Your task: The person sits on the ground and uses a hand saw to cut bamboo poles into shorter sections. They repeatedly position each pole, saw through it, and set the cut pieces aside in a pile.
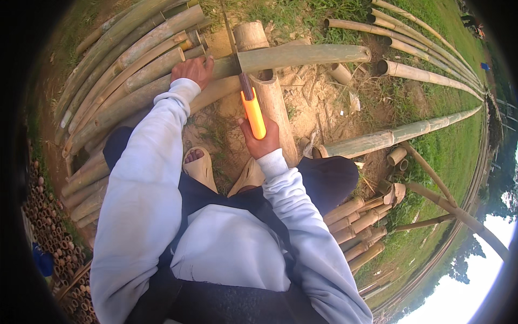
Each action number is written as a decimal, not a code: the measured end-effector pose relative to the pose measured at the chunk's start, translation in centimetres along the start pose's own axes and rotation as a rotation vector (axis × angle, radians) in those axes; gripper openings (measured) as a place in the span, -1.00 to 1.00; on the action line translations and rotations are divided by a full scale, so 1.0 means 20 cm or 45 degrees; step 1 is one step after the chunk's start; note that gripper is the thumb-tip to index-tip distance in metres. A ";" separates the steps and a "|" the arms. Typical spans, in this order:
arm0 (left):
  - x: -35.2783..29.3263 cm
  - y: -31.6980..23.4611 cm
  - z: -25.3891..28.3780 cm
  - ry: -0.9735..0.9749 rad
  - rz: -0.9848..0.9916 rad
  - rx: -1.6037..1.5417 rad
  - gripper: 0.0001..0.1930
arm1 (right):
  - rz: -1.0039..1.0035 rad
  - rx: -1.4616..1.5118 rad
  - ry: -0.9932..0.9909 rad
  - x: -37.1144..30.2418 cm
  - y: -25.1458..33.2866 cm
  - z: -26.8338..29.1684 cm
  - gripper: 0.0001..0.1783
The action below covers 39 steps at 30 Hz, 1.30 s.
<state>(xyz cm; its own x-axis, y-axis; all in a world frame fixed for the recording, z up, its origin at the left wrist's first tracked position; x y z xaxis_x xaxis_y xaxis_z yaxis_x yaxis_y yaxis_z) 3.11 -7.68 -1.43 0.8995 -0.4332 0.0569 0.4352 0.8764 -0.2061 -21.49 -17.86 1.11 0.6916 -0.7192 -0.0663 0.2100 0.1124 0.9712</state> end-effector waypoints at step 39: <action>-0.03 0.00 -0.07 -0.242 -0.129 0.044 -0.38 | -0.116 -0.053 0.004 -0.14 0.10 0.11 -0.81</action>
<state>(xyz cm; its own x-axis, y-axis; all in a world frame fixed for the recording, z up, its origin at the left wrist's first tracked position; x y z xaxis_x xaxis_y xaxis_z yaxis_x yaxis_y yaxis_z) 2.57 -7.65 -2.76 0.8409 -0.4750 0.2594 0.5219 0.8386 -0.1563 -24.52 -17.17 3.70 0.6706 -0.7255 -0.1547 0.3005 0.0750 0.9508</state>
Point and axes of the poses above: each hand's wrist, its own x-axis towards the middle knuckle, its own z-axis out of the back of the hand, y = z × x, the point moved 3 cm from there along x, towards the middle knuckle, and after that the axes turned 15 degrees about -y, right-handed, at the moved point
